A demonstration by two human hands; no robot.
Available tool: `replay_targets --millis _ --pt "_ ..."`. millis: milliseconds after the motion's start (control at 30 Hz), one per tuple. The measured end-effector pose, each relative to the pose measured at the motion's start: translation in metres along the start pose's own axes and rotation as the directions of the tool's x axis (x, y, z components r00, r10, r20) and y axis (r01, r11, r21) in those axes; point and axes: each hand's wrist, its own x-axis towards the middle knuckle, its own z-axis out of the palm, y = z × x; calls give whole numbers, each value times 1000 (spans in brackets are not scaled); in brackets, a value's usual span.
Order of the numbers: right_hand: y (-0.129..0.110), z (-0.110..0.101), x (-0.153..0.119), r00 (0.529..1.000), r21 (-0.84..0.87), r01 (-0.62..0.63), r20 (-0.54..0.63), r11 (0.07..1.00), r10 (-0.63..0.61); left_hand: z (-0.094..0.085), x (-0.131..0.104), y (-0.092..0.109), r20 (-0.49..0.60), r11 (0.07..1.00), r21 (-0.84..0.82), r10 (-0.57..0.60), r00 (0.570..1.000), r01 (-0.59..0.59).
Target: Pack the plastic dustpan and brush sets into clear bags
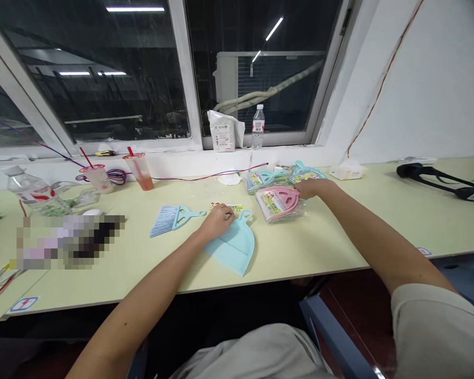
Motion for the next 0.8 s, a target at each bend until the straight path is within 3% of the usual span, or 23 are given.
replay_targets --millis 100,300,533,733,800 --pt "-3 -8 2 962 -88 10 274 996 14 1 0 -2 1 1000 4 3 1000 -3" --pt "2 -6 9 920 180 -53 390 982 -22 3 0 -4 -7 1000 21 16 1000 -16" --pt "1 -9 0 947 217 68 294 974 -132 3 0 -5 -5 1000 19 5 1000 -5" --pt "-8 -15 -8 954 206 68 273 976 -124 1 0 -4 25 1000 16 4 1000 -4" --pt "-10 -15 -12 984 176 52 158 983 -80 -1 -1 -2 48 1000 23 -8 999 7"
